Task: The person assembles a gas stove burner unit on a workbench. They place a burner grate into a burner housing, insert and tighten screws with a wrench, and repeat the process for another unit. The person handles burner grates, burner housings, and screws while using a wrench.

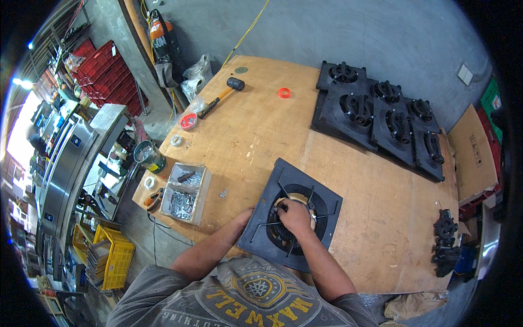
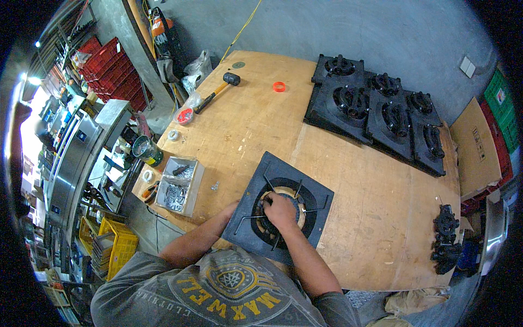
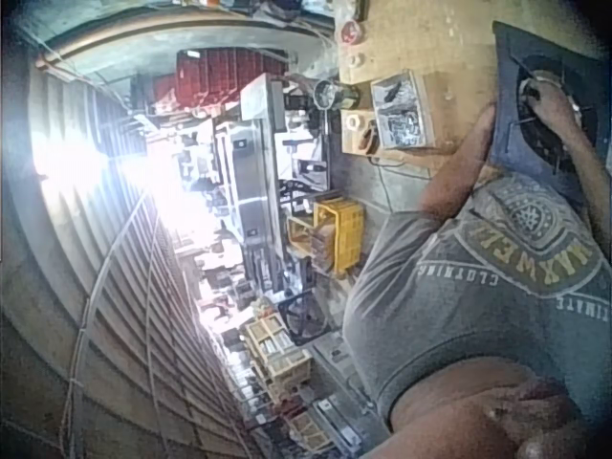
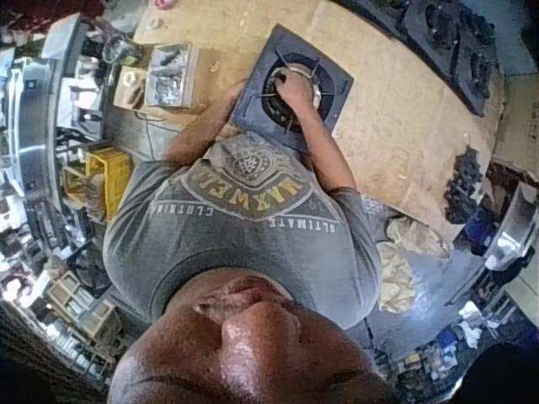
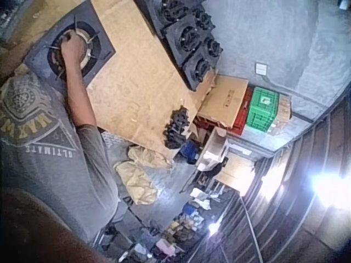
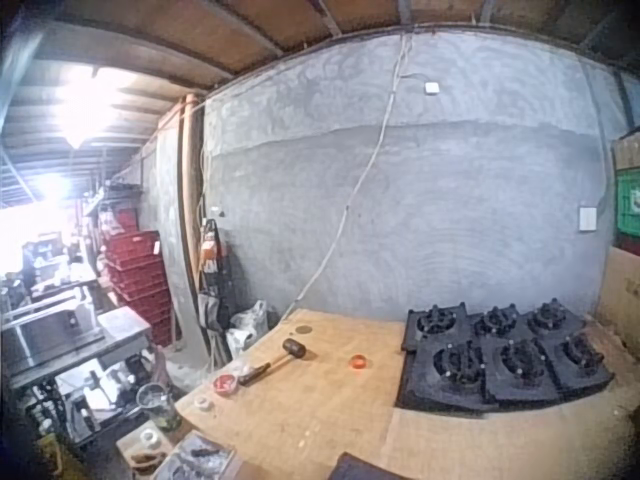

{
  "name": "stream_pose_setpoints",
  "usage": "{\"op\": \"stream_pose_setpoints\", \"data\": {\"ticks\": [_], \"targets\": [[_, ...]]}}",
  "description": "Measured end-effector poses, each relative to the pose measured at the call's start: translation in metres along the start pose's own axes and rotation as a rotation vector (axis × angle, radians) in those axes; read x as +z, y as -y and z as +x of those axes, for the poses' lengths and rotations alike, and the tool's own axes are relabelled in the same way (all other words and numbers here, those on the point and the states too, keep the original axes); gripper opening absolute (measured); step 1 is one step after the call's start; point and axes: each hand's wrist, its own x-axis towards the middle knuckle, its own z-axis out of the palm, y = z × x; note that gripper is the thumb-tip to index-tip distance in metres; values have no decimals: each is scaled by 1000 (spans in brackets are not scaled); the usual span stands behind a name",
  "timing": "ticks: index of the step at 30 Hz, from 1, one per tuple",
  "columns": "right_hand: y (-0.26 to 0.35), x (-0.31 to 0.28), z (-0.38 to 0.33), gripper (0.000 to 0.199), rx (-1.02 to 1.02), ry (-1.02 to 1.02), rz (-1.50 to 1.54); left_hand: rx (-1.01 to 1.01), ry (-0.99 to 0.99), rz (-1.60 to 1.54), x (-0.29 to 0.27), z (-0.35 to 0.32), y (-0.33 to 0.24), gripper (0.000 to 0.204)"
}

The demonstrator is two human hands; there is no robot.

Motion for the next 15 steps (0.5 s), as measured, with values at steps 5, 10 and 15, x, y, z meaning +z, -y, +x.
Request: {"op": "stream_pose_setpoints", "data": {"ticks": [5, 10, 15], "targets": [[1, 0, -1, 27, -5, -16, -7, -6, 8, -20, 4, -6, 6, 25], [-1, 2, 0, 27, -4, -10, 26, -1, 1, -29, 5, -6, 8, 24], [-2, 2, 1, 28, 8, -3, 28, 22, -3, -5, 1, -3, 4, 24]]}}
